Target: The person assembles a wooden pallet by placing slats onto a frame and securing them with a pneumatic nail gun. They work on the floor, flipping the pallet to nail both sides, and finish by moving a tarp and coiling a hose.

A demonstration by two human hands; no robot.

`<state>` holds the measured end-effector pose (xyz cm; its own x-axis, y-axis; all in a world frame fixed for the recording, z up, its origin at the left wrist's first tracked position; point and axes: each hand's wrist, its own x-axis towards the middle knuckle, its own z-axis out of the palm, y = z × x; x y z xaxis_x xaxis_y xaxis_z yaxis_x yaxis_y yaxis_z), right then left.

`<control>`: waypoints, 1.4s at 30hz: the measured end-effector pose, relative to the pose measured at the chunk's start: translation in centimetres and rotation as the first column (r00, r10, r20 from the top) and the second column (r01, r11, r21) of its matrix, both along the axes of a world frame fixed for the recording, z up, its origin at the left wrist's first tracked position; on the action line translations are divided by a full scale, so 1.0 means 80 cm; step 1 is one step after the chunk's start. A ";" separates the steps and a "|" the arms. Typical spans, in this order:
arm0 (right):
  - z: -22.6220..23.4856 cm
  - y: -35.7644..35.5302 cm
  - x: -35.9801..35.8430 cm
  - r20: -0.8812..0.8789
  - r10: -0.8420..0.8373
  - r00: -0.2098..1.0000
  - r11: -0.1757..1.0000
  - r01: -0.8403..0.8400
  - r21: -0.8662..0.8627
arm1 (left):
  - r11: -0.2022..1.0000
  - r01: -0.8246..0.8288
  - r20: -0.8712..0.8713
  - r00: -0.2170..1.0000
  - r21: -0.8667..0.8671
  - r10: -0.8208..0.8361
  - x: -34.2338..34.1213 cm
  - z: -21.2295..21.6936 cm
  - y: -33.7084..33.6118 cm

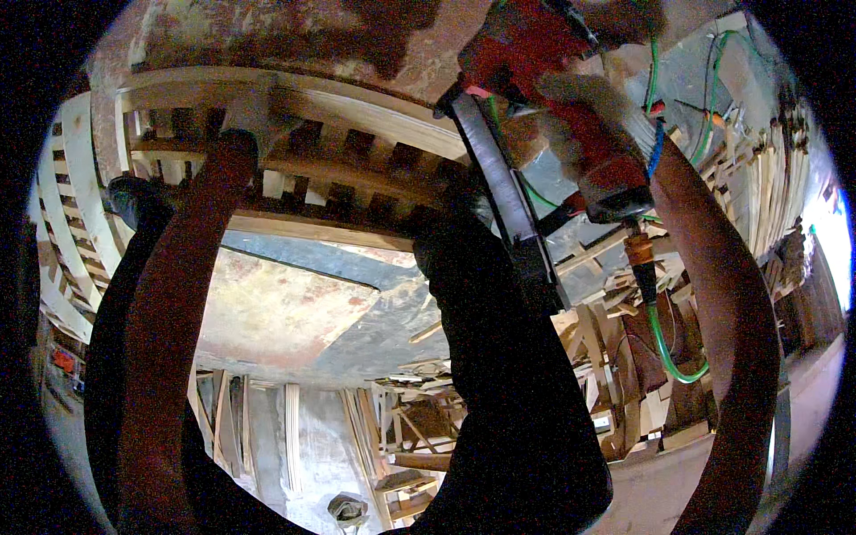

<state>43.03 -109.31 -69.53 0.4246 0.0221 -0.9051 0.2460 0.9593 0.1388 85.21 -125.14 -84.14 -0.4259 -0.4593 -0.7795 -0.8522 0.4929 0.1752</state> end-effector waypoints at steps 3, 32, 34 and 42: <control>0.014 0.022 -0.005 -0.139 -0.057 0.989 0.989 0.075 0.128 | 0.456 -0.815 -0.042 0.474 0.356 0.880 -0.006 -0.006 0.009; 0.029 0.065 -0.015 -0.299 -0.101 0.949 0.982 0.144 0.126 | 0.074 -0.836 0.001 0.088 0.543 0.996 0.016 -0.038 0.017; 0.023 0.072 -0.016 -0.337 -0.118 0.934 0.966 0.186 0.178 | 0.057 -0.834 0.006 0.073 0.548 0.997 0.008 -0.040 0.014; 0.034 0.059 -0.010 -0.219 -0.084 0.972 0.971 0.129 0.202 | 0.798 -0.540 -0.154 0.794 0.270 0.589 0.019 -0.035 0.008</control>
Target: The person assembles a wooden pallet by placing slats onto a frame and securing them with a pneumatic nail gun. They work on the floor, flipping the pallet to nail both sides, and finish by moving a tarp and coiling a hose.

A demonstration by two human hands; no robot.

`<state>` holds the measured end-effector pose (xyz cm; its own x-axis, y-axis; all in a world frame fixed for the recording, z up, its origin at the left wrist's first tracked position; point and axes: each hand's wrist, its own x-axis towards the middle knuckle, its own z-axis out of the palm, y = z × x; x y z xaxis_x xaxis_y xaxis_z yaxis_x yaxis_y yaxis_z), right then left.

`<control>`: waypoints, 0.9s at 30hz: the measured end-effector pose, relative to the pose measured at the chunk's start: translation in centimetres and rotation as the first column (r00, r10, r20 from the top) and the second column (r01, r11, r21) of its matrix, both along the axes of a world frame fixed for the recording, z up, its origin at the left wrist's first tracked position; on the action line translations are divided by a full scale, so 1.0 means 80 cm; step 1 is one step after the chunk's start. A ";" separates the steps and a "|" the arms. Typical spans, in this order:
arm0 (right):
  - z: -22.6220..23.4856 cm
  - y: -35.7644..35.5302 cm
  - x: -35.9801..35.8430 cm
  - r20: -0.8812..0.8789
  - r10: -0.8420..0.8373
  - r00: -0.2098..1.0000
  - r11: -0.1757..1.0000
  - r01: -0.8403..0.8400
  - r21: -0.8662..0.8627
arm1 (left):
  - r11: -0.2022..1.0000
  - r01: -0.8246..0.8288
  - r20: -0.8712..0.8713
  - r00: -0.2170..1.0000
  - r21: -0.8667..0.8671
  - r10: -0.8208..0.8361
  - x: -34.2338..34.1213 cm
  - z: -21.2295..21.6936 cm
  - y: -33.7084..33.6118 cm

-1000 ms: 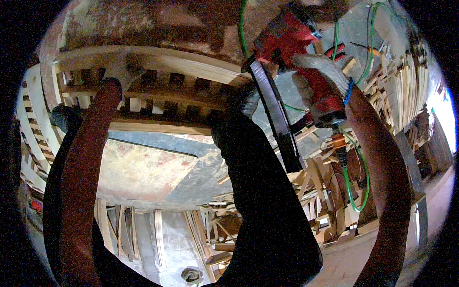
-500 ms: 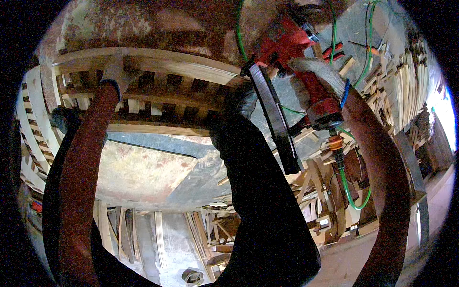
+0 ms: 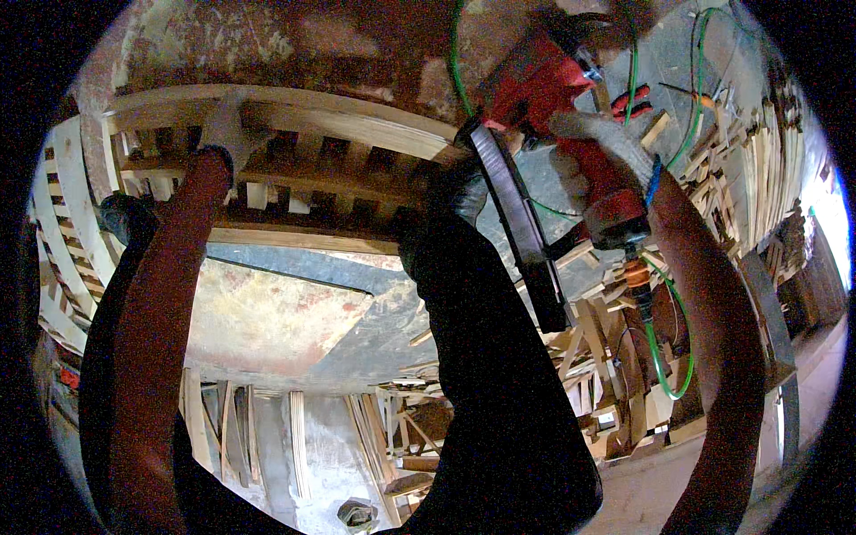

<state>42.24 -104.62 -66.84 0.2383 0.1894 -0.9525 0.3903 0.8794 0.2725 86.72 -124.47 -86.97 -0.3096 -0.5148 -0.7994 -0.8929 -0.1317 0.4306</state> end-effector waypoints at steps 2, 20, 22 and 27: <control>0.002 -0.009 0.010 -0.038 0.025 0.999 1.000 -0.026 -0.013 | 0.872 0.470 0.172 0.879 -0.141 -0.445 0.003 0.009 -0.002; -0.010 -0.061 0.048 -0.011 0.024 1.000 0.980 -0.025 -0.199 | 0.726 -0.596 0.001 0.773 0.344 0.634 -0.011 0.006 0.005; -0.015 -0.076 0.062 -0.040 0.040 0.998 0.970 -0.048 -0.238 | 0.739 -0.591 -0.009 0.779 0.324 0.627 -0.016 0.018 0.002; -0.027 -0.112 0.088 -0.043 0.015 0.999 0.905 -0.032 -0.423 | 0.994 0.009 0.002 1.000 0.109 -0.009 0.015 0.065 -0.043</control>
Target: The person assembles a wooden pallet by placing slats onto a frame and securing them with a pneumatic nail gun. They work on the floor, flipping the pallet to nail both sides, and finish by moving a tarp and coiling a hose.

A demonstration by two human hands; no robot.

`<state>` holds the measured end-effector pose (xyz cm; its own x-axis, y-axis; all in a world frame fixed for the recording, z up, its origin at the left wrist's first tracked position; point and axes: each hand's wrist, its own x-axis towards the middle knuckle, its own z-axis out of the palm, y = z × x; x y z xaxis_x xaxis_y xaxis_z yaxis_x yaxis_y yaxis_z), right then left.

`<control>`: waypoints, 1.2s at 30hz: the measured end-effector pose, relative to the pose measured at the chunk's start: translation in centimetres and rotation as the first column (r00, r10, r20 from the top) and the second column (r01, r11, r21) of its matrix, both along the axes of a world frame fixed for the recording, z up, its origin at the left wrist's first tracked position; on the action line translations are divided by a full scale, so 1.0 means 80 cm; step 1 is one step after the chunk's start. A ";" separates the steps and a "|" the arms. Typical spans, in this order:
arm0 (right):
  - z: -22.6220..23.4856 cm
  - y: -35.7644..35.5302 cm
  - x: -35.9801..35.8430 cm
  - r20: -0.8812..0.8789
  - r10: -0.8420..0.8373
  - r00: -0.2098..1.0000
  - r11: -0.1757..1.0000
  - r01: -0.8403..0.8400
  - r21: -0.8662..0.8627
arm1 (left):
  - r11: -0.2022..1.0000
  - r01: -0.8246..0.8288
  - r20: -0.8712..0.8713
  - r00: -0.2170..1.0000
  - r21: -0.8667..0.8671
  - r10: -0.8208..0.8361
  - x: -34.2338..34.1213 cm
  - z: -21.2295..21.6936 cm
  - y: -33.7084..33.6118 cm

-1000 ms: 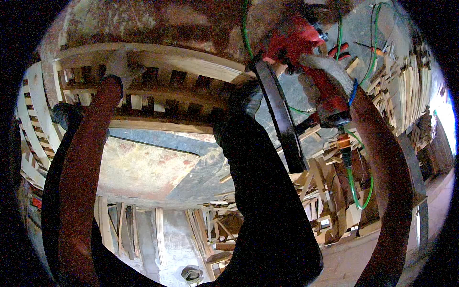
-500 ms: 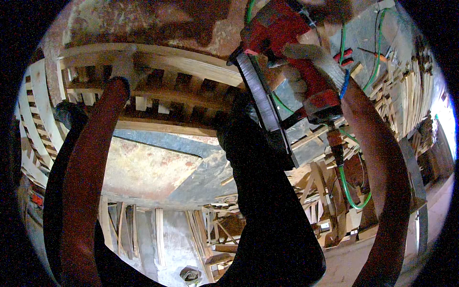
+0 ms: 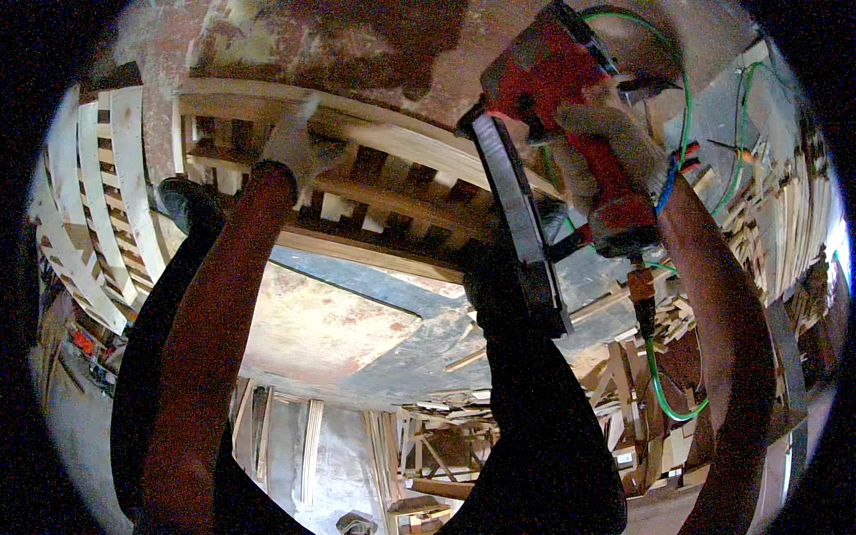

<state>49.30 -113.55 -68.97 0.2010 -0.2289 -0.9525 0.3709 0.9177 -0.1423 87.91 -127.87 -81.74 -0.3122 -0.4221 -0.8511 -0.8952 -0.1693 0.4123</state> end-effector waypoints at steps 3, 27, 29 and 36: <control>-0.007 -0.020 0.018 0.100 -0.021 0.995 1.000 0.021 -0.002 | 0.836 0.459 0.295 0.878 -0.302 -0.376 0.035 0.007 -0.042; -0.027 -0.107 0.079 0.190 -0.138 0.972 0.981 0.107 0.163 | 0.668 0.726 0.557 0.627 -0.162 -0.545 0.047 -0.017 -0.109; -0.028 -0.117 0.092 0.141 -0.116 0.983 0.989 0.101 0.111 | 0.720 0.686 0.561 0.640 -0.108 -0.525 0.042 -0.013 -0.117; -0.045 -0.154 0.108 0.417 -0.081 0.905 0.996 0.083 0.013 | 0.662 0.660 0.503 0.732 -0.356 -0.459 0.068 -0.048 -0.102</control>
<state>57.98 -125.90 -72.59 0.5600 -0.2664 -0.7845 0.4715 0.8811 0.0373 93.34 -136.01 -85.59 -0.3626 -0.6407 -0.6768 -0.8370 0.5432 -0.0658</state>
